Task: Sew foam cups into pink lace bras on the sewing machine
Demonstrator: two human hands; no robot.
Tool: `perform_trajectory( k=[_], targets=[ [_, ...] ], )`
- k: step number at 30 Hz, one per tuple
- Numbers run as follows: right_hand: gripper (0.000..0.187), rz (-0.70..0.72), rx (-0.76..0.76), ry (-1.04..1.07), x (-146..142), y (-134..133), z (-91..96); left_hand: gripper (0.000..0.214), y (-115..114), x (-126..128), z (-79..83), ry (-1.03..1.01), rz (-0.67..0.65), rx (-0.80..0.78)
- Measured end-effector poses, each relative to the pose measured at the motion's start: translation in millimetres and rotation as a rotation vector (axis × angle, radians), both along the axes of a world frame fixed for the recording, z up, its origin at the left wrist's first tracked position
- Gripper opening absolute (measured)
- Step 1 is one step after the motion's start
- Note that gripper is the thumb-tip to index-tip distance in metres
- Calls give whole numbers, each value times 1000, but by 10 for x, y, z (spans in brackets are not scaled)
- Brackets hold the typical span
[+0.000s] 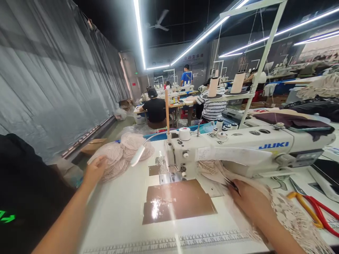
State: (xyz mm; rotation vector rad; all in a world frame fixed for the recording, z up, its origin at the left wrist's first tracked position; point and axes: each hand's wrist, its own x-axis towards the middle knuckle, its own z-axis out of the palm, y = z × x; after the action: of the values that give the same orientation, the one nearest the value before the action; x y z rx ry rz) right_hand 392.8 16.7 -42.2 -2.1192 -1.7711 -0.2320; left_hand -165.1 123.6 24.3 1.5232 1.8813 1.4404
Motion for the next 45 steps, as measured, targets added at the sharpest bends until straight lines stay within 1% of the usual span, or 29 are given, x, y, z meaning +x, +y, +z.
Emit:
perform_trajectory(
  k=[2, 5, 8, 10, 11, 12, 14, 18, 20, 21, 23, 26, 27, 29, 31, 35, 37, 39, 41, 42, 44, 45],
  targets=[
    [31, 11, -4, 5, 32, -33, 42, 62, -157, 94, -111, 29, -45, -18],
    [36, -41, 16, 31, 104, -71, 91, 64, -368, 253, -258, 76, -158, -82],
    [32, -29, -95, -3, 167, -70, 94, 59, -531, 486, -344, 116, -280, -143],
    [30, -5, -179, -24, 191, -59, 93, 53, -620, 699, -361, 135, -362, -169],
    [29, -5, -194, -29, 199, -57, 96, 49, -663, 821, -359, 143, -405, -185],
    [29, -11, -185, -32, 207, -60, 103, 46, -706, 950, -350, 153, -452, -202],
    [30, -26, -104, -25, 224, -88, 125, 40, -798, 1221, -321, 180, -563, -238],
    [33, -5, 167, 72, 262, -206, 187, 33, -980, 1749, -261, 180, -803, -247],
    [34, 1, 255, 120, 266, -257, 210, 31, -1049, 1981, -249, 171, -916, -254],
    [35, 4, 252, 128, 263, -272, 214, 30, -1075, 2087, -249, 174, -964, -264],
    [37, 15, 150, 115, 254, -276, 194, 30, -1112, 2274, -257, 181, -1037, -293],
    [35, 18, -90, 47, 262, -235, 105, 30, -1148, 2486, -281, 155, -1094, -352],
    [33, 12, -140, 22, 273, -218, 72, 29, -1158, 2540, -289, 138, -1106, -366],
    [31, -8, -177, -20, 303, -197, 30, 28, -1176, 2624, -301, 102, -1123, -392],
    [31, -19, -141, -43, 334, -201, 41, 28, -1189, 2685, -310, 79, -1133, -413],
    [33, -15, 33, 1, 362, -286, 187, 30, -1188, 2809, -345, 25, -1155, -452],
    [35, -28, 118, 30, 341, -350, 264, 33, -1172, 2909, -373, -92, -1196, -461],
    [34, -21, 192, 38, 278, -418, 311, 38, -1152, 3047, -403, -271, -1236, -483],
    [29, 55, 258, 29, 166, -486, 319, 42, -1129, 3211, -433, -451, -1236, -537],
    [25, 125, 281, 25, 93, -518, 308, 44, -1118, 3296, -450, -523, -1229, -565],
    [18, 312, 306, 25, -75, -574, 257, 45, -1094, 3463, -493, -658, -1223, -597],
    [16, 409, 286, 32, -162, -597, 221, 44, -1081, 3540, -520, -720, -1214, -603]
  ],
)
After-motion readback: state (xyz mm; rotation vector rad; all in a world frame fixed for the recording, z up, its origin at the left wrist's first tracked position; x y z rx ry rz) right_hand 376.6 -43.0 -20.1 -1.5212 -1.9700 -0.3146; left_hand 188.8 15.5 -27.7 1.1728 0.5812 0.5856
